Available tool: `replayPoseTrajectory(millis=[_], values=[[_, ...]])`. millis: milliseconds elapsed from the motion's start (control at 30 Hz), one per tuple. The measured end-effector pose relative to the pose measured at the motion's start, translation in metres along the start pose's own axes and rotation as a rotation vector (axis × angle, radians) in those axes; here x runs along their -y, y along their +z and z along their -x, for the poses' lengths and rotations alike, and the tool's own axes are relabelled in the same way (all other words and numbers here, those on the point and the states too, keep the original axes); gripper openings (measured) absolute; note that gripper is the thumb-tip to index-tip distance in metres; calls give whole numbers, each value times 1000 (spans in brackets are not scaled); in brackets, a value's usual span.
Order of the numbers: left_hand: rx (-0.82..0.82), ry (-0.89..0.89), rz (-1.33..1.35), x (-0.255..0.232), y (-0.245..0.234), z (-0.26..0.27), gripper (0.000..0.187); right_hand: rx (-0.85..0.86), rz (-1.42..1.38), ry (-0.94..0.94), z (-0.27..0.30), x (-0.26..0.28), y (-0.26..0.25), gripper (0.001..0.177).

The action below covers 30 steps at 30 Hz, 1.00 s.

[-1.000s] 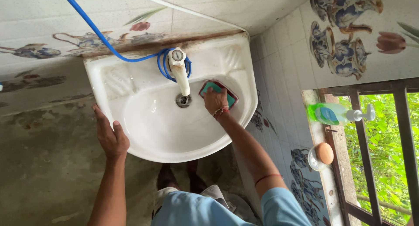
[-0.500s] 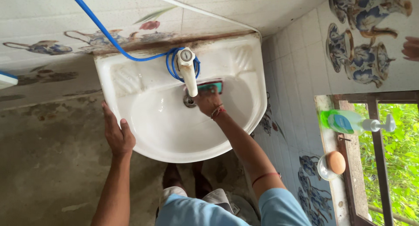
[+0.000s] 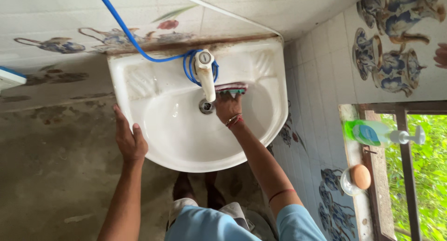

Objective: The person scrubs the interior of a white ceramic sink using a sponge. They repeatedly wipe the basin and the area around the drain with a green and red sponge while water runs from the faucet.

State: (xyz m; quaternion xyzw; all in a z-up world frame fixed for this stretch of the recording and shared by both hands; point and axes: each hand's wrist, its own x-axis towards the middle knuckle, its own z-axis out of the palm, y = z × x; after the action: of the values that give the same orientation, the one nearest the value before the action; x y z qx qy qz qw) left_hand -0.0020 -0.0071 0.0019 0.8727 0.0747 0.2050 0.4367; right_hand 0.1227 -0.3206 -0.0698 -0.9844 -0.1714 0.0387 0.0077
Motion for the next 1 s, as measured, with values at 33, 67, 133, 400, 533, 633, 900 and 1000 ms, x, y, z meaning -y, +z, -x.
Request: replayPoseTrajectory(millis=[33,67,133,400,533,633,900,1000], values=[[1,4,-8,-1,0,-2,74,5,-8,-31,-5,9,-2,39],[2,8,-16,-1,0,-4,74,10,-16,-62,-9,18,-3,41],[2,10,-20,0,-1,-1,72,-113,-6,-150,-10,40,-1,42],[1,21,-36,1,1,-1,69,95,-219,-173,-15,104,12,31],[11,-4,-28,-2,-1,2,68,-112,-169,-308,-13,83,13,31],[-3,5,-26,-1,0,-2,68,-335,0,-342,-19,54,10,38],[12,-31,-5,5,-1,2,74,-108,-17,-172,0,-18,-13,33],[14,-33,-27,4,-2,2,71,-3,-53,-75,-3,-7,-10,32]])
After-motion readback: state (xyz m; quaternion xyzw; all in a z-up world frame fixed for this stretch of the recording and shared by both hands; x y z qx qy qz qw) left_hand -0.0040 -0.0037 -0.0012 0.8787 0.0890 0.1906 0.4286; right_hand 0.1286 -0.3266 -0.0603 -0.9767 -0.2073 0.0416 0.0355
